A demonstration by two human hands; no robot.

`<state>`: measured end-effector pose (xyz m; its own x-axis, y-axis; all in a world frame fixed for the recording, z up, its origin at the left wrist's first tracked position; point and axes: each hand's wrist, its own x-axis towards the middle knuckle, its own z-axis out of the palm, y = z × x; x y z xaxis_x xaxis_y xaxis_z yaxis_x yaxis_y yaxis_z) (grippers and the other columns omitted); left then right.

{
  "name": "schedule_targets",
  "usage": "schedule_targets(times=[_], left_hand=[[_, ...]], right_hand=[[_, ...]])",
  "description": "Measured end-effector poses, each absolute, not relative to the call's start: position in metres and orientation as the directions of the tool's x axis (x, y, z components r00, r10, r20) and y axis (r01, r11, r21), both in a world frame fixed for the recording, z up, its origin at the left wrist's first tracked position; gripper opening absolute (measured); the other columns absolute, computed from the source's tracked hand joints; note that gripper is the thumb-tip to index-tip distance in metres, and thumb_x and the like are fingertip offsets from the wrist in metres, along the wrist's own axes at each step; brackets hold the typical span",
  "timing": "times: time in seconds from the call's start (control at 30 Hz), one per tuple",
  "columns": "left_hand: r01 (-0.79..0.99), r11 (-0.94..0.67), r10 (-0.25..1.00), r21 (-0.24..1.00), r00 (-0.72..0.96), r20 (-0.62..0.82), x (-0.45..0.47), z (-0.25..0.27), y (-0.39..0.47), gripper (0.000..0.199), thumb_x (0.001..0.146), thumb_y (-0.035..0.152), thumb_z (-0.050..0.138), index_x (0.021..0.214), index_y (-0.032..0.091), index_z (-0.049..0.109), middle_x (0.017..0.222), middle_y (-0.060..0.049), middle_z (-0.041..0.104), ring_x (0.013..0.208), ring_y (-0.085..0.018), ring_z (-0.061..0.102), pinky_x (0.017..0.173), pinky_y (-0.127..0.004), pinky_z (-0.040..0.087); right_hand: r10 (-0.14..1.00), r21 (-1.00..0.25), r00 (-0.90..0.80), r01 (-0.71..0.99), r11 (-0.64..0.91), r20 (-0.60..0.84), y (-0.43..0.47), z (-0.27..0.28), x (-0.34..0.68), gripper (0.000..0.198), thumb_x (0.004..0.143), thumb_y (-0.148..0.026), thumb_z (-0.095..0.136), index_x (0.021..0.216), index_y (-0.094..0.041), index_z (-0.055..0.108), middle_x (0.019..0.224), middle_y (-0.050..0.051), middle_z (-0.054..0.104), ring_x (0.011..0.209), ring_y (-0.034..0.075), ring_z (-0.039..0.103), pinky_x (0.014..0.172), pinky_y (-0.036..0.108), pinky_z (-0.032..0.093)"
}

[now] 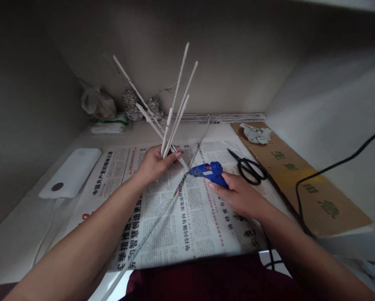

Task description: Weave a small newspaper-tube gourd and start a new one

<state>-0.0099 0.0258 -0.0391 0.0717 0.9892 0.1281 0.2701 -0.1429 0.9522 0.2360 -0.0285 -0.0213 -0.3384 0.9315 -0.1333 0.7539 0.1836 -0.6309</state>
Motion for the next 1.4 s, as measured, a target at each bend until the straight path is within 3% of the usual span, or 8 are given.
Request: schedule_targets(times=[0.4,0.63,1.03,1.27,1.4], left_hand=[[0.258,-0.175,0.983,0.950,0.095,0.155,-0.012,-0.046,0.030,0.026,0.079,0.035,0.066,0.094,0.014,0.069,0.070,-0.003,0.068,0.065,-0.014,0.063,0.066,-0.025,0.050],[0.277,-0.182,0.982,0.944,0.091,0.163,-0.013,-0.046,0.030,0.028,0.078,0.038,0.066,0.094,0.014,0.069,0.072,-0.003,0.069,0.065,-0.015,0.064,0.064,-0.026,0.051],[0.299,-0.192,0.980,0.935,0.105,0.168,-0.016,-0.048,0.031,0.030,0.079,0.040,0.065,0.095,0.015,0.069,0.072,-0.003,0.069,0.068,-0.016,0.065,0.066,-0.027,0.051],[0.328,-0.154,0.988,0.932,0.053,0.145,-0.016,-0.037,0.027,0.030,0.078,0.040,0.065,0.096,0.016,0.069,0.070,-0.003,0.069,0.061,-0.015,0.063,0.053,-0.023,0.047],[0.344,-0.170,0.985,0.923,0.053,0.161,-0.017,-0.033,0.026,0.028,0.078,0.040,0.066,0.093,0.016,0.069,0.071,-0.003,0.069,0.064,-0.016,0.064,0.057,-0.023,0.049]], right_hand=[[0.934,-0.662,-0.335,0.730,0.172,-0.126,-0.029,-0.023,0.236,0.032,0.090,-0.048,0.044,0.082,-0.020,0.058,0.076,0.005,0.063,0.070,0.020,0.057,0.062,0.033,0.040],[0.932,-0.634,-0.346,0.746,0.202,-0.111,-0.029,-0.022,0.234,0.034,0.091,-0.048,0.043,0.093,-0.019,0.062,0.085,0.008,0.067,0.078,0.022,0.059,0.068,0.035,0.042],[0.935,-0.608,-0.338,0.766,0.206,-0.109,-0.030,-0.023,0.235,0.035,0.091,-0.050,0.043,0.090,-0.019,0.059,0.082,0.008,0.066,0.076,0.022,0.059,0.067,0.035,0.041],[0.940,-0.604,-0.322,0.773,0.193,-0.111,-0.030,-0.020,0.233,0.031,0.090,-0.047,0.045,0.086,-0.020,0.058,0.082,0.008,0.067,0.075,0.022,0.059,0.066,0.035,0.041],[0.936,-0.616,-0.332,0.764,0.194,-0.117,-0.030,-0.018,0.232,0.028,0.089,-0.044,0.045,0.087,-0.020,0.058,0.082,0.008,0.067,0.076,0.023,0.060,0.067,0.035,0.041]])
